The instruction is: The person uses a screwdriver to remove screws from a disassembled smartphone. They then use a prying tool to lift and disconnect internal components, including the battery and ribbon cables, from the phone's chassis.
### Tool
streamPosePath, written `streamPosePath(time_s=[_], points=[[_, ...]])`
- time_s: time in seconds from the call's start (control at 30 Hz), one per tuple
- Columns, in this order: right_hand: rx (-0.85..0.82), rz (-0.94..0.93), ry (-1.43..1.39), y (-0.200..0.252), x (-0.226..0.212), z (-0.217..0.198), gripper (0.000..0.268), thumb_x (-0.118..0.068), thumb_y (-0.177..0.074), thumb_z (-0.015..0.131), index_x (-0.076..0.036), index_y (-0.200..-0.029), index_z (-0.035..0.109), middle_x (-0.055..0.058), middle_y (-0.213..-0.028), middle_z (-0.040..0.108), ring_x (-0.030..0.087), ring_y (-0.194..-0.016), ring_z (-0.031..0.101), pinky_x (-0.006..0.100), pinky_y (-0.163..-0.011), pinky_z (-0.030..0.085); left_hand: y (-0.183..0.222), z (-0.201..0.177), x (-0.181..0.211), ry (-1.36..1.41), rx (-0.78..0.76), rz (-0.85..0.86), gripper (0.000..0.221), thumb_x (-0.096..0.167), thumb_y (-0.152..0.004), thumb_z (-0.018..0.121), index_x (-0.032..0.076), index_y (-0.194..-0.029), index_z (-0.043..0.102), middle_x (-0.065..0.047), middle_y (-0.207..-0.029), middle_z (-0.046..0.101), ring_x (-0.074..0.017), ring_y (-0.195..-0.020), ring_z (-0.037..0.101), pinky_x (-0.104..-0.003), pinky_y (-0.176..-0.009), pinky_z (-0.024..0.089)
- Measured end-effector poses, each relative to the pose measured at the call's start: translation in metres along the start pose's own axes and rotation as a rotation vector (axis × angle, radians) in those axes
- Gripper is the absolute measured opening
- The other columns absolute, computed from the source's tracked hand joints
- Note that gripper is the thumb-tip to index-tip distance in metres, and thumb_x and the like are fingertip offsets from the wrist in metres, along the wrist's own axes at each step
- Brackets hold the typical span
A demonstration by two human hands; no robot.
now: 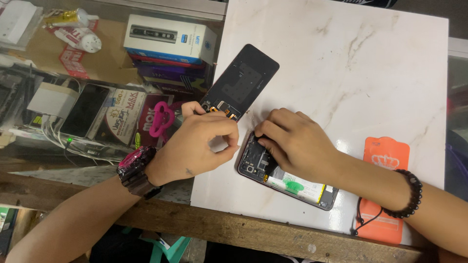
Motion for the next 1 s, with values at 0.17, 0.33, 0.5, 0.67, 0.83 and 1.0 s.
streamPosePath(time_s=[0.17,0.33,0.5,0.67,0.83,1.0], points=[[-0.027,0.08,-0.075,-0.006,0.005,-0.006,0.021,-0.013,-0.084,0.075,-0.008,-0.104,0.07,0.009,-0.101,0.067,0.029,-0.081,0.068,0.039,-0.067,0.057,0.0,-0.004,0.002,0.042,0.025,-0.011,0.013,0.014,-0.084,0.076,0.017,-0.09,0.065,0.011,-0.079,0.067,-0.0045,-0.082,0.063,-0.036,-0.09,0.022],[-0.042,0.12,-0.089,-0.009,0.006,-0.003,0.025,-0.02,-0.08,0.081,-0.008,-0.101,0.076,0.009,-0.099,0.071,0.027,-0.081,0.071,0.037,-0.068,0.059,-0.002,0.002,0.001,-0.046,-0.064,-0.06,0.04,0.035,-0.073,0.089,0.017,-0.101,0.066,0.004,-0.103,0.062,-0.0113,-0.105,0.053,-0.038,-0.092,0.023],[-0.096,0.278,-0.202,-0.016,0.019,0.002,0.022,-0.022,-0.077,0.082,-0.008,-0.094,0.078,0.006,-0.092,0.074,0.022,-0.073,0.073,0.034,-0.066,0.059,-0.002,0.007,0.009,-0.125,-0.083,-0.015,0.09,0.049,-0.052,0.096,0.011,-0.126,0.061,-0.008,-0.137,0.044,-0.0286,-0.132,0.031,-0.046,-0.1,0.022],[-0.133,0.348,-0.307,-0.022,0.029,0.006,0.019,-0.017,-0.075,0.084,-0.008,-0.092,0.08,0.005,-0.088,0.075,0.019,-0.067,0.073,0.031,-0.064,0.058,-0.001,0.015,0.005,-0.163,-0.11,-0.023,0.094,0.053,-0.053,0.095,0.007,-0.128,0.061,-0.012,-0.141,0.04,-0.0317,-0.132,0.029,-0.049,-0.1,0.021],[-0.116,0.359,-0.345,-0.02,0.033,0.008,0.017,-0.011,-0.074,0.083,-0.009,-0.091,0.082,0.006,-0.083,0.073,0.017,-0.066,0.072,0.03,-0.061,0.057,0.0,0.016,0.005,-0.176,-0.095,-0.002,0.096,0.055,-0.053,0.094,0.005,-0.128,0.062,-0.014,-0.143,0.038,-0.0333,-0.132,0.028,-0.049,-0.101,0.021],[-0.078,0.343,-0.389,-0.019,0.037,0.011,0.016,-0.008,-0.072,0.084,-0.008,-0.087,0.081,0.005,-0.08,0.073,0.016,-0.065,0.072,0.028,-0.06,0.057,0.001,0.019,0.006,-0.198,-0.088,-0.005,0.096,0.055,-0.055,0.093,0.005,-0.131,0.06,-0.013,-0.145,0.038,-0.0325,-0.133,0.028,-0.05,-0.102,0.021]])
Point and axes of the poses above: each hand's wrist, its own y-axis away from the middle knuckle, its own z-axis out of the palm, x = y × z, the point moved 9 cm from there along -y, towards the middle knuckle
